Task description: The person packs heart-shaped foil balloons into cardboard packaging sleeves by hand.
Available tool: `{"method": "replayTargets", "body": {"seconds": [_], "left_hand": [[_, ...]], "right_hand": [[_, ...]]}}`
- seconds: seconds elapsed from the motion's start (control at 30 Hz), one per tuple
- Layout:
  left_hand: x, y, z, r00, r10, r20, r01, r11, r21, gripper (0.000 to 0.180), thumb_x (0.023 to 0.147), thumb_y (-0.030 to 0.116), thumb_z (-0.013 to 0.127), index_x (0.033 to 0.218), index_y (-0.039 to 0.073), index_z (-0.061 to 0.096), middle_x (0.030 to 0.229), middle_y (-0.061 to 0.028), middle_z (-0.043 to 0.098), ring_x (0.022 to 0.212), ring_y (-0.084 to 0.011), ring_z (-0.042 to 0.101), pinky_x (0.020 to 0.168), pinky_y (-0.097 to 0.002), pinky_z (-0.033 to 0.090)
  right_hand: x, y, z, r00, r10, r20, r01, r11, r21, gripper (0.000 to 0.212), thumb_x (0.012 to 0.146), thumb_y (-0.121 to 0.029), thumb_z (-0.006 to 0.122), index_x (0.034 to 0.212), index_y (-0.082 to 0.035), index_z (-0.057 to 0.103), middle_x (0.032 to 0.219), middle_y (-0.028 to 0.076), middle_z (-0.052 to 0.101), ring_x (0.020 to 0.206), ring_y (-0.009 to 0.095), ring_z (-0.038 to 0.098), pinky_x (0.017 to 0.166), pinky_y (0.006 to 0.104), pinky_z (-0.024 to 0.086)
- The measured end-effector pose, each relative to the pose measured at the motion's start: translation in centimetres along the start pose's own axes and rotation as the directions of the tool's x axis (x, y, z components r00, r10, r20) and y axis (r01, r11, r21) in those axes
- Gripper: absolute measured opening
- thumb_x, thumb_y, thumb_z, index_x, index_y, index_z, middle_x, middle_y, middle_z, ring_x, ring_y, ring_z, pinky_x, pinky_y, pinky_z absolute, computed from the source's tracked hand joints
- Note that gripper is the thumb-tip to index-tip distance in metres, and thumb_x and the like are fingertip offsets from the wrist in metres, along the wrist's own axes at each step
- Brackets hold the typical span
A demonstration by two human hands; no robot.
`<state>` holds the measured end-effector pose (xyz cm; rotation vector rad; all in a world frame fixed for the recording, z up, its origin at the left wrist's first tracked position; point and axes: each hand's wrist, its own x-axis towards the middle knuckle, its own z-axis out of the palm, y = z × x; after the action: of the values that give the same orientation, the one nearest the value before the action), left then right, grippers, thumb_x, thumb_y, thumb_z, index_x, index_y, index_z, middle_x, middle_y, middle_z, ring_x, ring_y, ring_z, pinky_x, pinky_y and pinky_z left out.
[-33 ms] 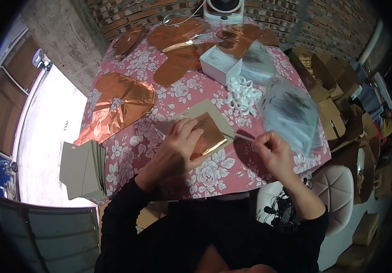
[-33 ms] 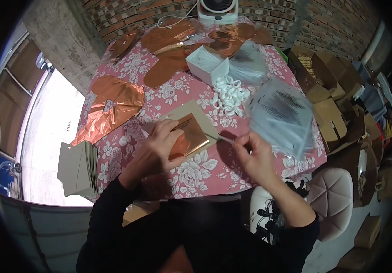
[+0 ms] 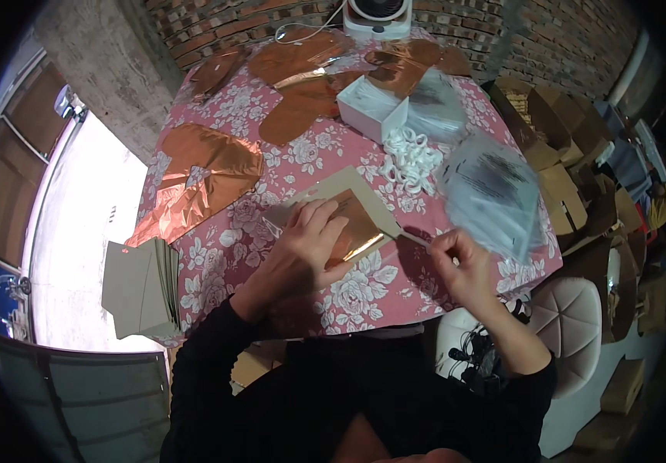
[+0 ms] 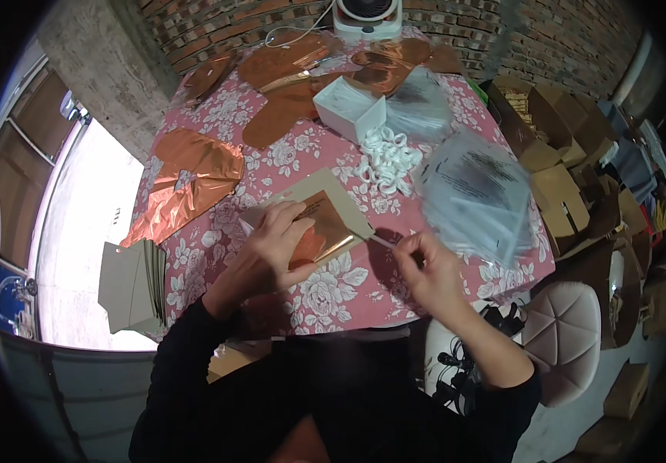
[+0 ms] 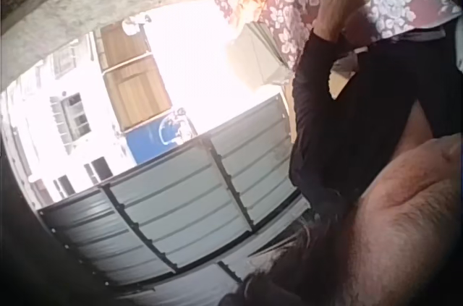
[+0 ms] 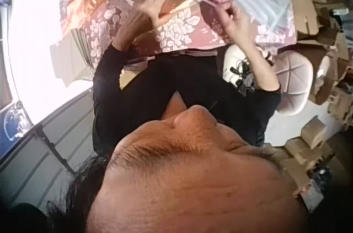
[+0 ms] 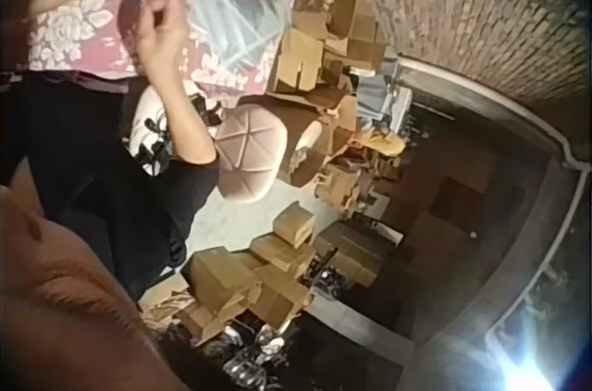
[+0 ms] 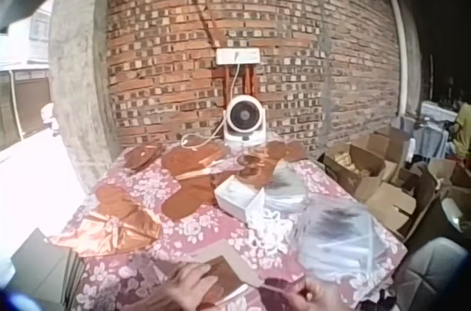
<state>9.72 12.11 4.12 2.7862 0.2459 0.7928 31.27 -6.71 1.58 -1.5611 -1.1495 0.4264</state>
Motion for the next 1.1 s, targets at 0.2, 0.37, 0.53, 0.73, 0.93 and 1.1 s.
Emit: {"method": "replayTargets", "body": {"seconds": [0.2,0.37,0.53,0.73,0.93,1.1], "left_hand": [[0.6,-0.5,1.4,0.997,0.061,0.04,-0.06,0.998,-0.024,0.061,0.068,0.015,0.08,0.118,-0.004,0.052,0.125,-0.0246,0.048,0.12,-0.0409,0.046,0.103,-0.0479,0.039],[-0.1,-1.5,1.4,0.995,0.103,0.003,-0.103,0.995,-0.011,0.06,0.072,0.015,0.079,0.121,-0.001,0.047,0.126,-0.0233,0.048,0.117,-0.0411,0.048,0.102,-0.0465,0.039],[-0.1,-2.6,0.6,0.996,0.077,0.036,-0.077,0.997,-0.008,0.056,0.073,0.016,0.079,0.118,0.003,0.048,0.124,-0.023,0.05,0.118,-0.0407,0.048,0.1,-0.0458,0.04],[-0.1,-3.6,0.5,0.994,0.106,0.038,-0.105,0.994,-0.027,0.055,0.074,0.016,0.078,0.118,0.005,0.047,0.122,-0.024,0.051,0.116,-0.0421,0.05,0.097,-0.0457,0.042],[1.7,-2.8,0.4,0.992,0.05,0.117,-0.042,0.997,-0.068,0.049,0.075,0.016,0.077,0.115,0.001,0.053,0.121,-0.0244,0.053,0.113,-0.0421,0.052,0.095,-0.0448,0.044],[3.5,-2.3,0.6,0.981,-0.006,0.192,0.018,0.998,-0.06,0.043,0.076,0.017,0.075,0.112,-0.002,0.06,0.122,-0.0235,0.054,0.115,-0.0393,0.053,0.097,-0.0417,0.044]], "right_hand": [[-1.9,0.6,1.2,0.922,-0.381,0.074,0.382,0.855,-0.352,0.018,0.075,0.008,0.067,0.084,-0.002,0.055,0.081,0.012,0.061,0.072,0.03,0.061,0.062,0.0352,0.048],[-1.8,1.6,1.9,0.914,-0.397,0.079,0.395,0.834,-0.386,0.022,0.069,0.009,0.068,0.083,-0.002,0.055,0.078,0.013,0.059,0.071,0.032,0.059,0.06,0.0386,0.047],[-1.8,1.7,1.9,0.918,-0.386,0.092,0.386,0.817,-0.428,0.02,0.069,0.008,0.067,0.08,-0.002,0.053,0.075,0.013,0.057,0.07,0.032,0.058,0.06,0.04,0.047],[-2.1,2.1,2.0,0.922,-0.38,0.072,0.37,0.814,-0.448,0.019,0.069,0.008,0.066,0.079,-0.002,0.053,0.074,0.014,0.056,0.068,0.033,0.058,0.06,0.0405,0.047],[-1.2,1.7,3.0,0.923,-0.382,0.05,0.359,0.804,-0.474,0.021,0.068,0.008,0.067,0.08,-0.003,0.054,0.074,0.013,0.057,0.068,0.032,0.059,0.058,0.0399,0.047],[-1.1,1.3,3.2,0.924,-0.38,0.053,0.358,0.804,-0.474,0.02,0.069,0.007,0.068,0.08,-0.003,0.054,0.075,0.014,0.057,0.068,0.033,0.059,0.058,0.0401,0.048]]}}
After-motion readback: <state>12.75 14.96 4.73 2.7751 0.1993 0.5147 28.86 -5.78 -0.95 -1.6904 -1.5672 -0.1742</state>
